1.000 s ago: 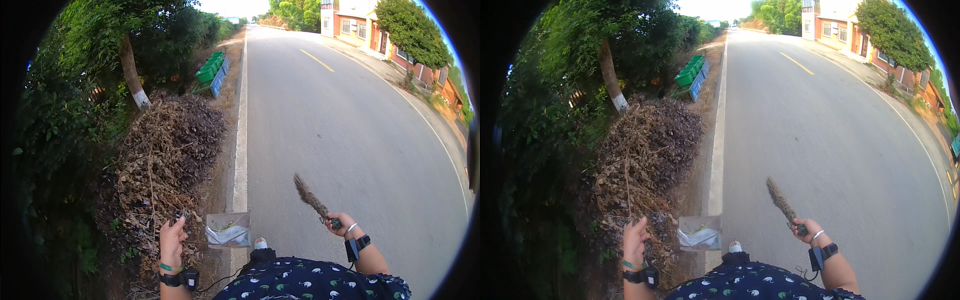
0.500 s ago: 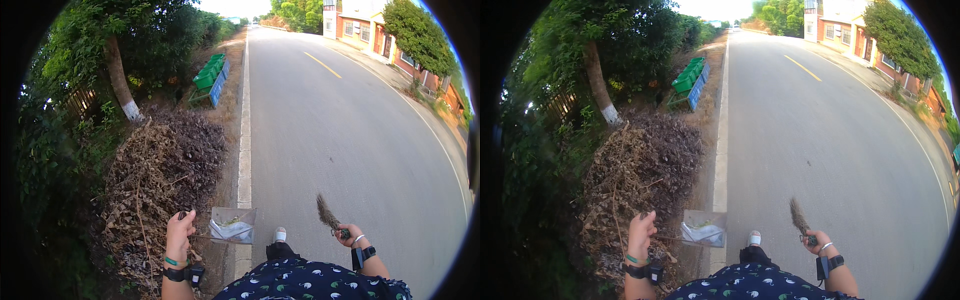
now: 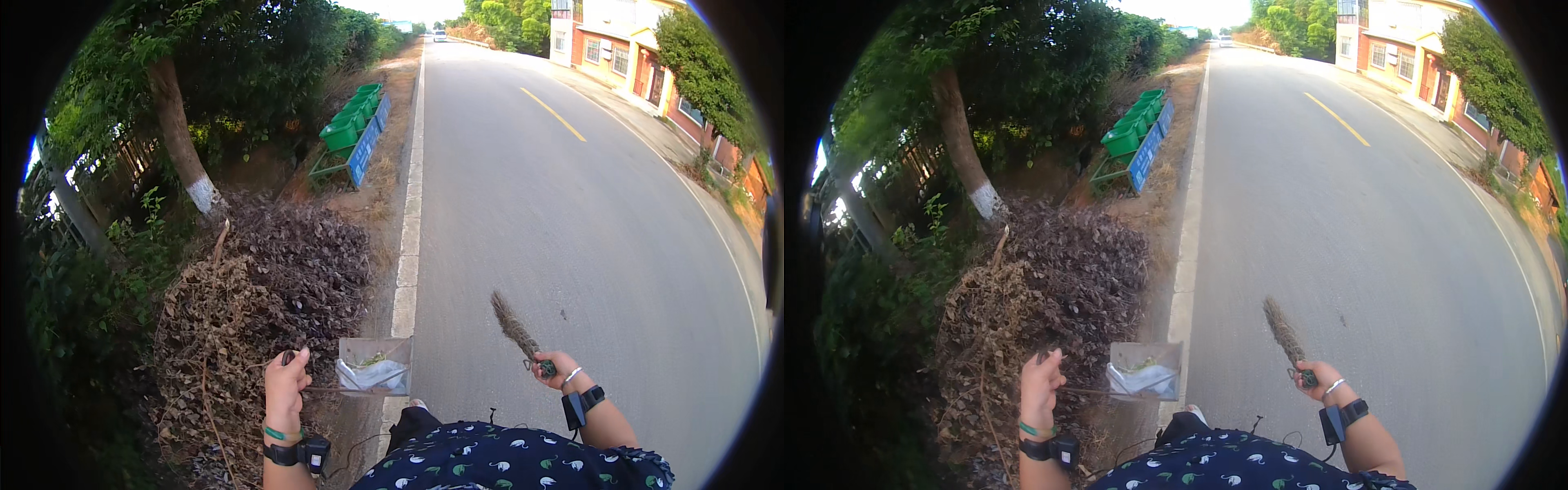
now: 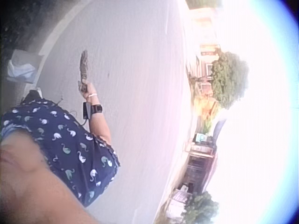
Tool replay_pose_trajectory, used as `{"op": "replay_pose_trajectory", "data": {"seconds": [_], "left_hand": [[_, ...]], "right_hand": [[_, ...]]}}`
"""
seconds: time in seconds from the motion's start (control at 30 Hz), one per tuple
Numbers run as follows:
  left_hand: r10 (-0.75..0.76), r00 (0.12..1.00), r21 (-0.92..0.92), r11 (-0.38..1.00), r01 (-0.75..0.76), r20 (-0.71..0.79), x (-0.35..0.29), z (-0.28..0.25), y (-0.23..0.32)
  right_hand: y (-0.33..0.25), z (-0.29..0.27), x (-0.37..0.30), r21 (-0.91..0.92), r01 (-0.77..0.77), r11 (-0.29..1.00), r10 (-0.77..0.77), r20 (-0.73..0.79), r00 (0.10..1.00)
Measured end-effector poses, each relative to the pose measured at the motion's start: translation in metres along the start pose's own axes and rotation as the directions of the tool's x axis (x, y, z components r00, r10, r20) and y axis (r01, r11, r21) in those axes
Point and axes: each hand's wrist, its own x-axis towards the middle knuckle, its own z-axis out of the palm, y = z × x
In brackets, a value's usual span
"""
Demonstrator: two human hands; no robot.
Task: The person sweeps debris from a concrete yard into a metal scooper using a hand broom, walks to a set of green bins, and empties the scooper into one of the bins.
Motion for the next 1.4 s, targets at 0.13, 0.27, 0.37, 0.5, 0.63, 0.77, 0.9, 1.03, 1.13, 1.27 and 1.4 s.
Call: {"op": "replay_pose_trajectory", "data": {"seconds": [0.13,0.27,0.37,0.5,0.63,0.77,0.9,1.03,1.13,1.27,1.4], "left_hand": [[-0.012,1.000,0.027,1.000,0.011,0.004,0.088,0.044,0.010],[-0.056,0.993,-0.029,0.998,0.060,0.104,0.187,0.088,0.010],[-0.072,0.992,0.000,0.997,0.072,0.100,0.259,0.127,0.025],[-0.073,0.992,0.035,0.997,0.069,0.106,0.349,0.169,0.042],[-0.067,0.988,0.015,0.998,0.066,0.136,0.439,0.218,0.053],[-0.054,0.997,0.040,0.998,0.052,0.046,0.526,0.263,0.059],[-0.046,0.998,0.016,0.999,0.046,-0.050,0.613,0.295,0.071],[-0.030,0.993,-0.022,0.999,0.028,-0.115,0.688,0.335,0.091],[-0.018,0.988,-0.008,1.000,0.016,-0.153,0.746,0.359,0.103],[-0.017,0.989,-0.023,1.000,0.014,-0.148,0.839,0.386,0.119],[-0.016,0.989,0.021,1.000,0.020,-0.144,0.943,0.419,0.128]], "right_hand": [[-0.072,0.044,0.059,0.087,-0.034,0.996,0.032,0.018,0.999],[-0.134,0.069,0.125,0.108,0.021,0.994,-0.024,0.023,0.999],[-0.176,0.100,0.164,0.142,0.035,0.989,-0.030,-0.040,0.999],[-0.227,0.119,0.219,0.174,0.040,0.984,-0.026,-0.086,0.996],[-0.288,0.137,0.279,0.202,0.009,0.979,0.019,-0.137,0.990],[-0.364,0.148,0.362,0.242,-0.055,0.969,0.089,-0.134,0.987],[-0.451,0.198,0.431,0.184,-0.057,0.981,0.071,-0.072,0.995],[-0.534,0.269,0.495,0.026,-0.053,0.998,0.055,-0.081,0.995],[-0.585,0.321,0.545,-0.057,-0.063,0.996,0.061,-0.037,0.997],[-0.651,0.386,0.608,-0.073,-0.038,0.997,0.040,0.016,0.999],[-0.707,0.428,0.677,-0.034,-0.018,0.999,0.021,0.091,0.996]]}}
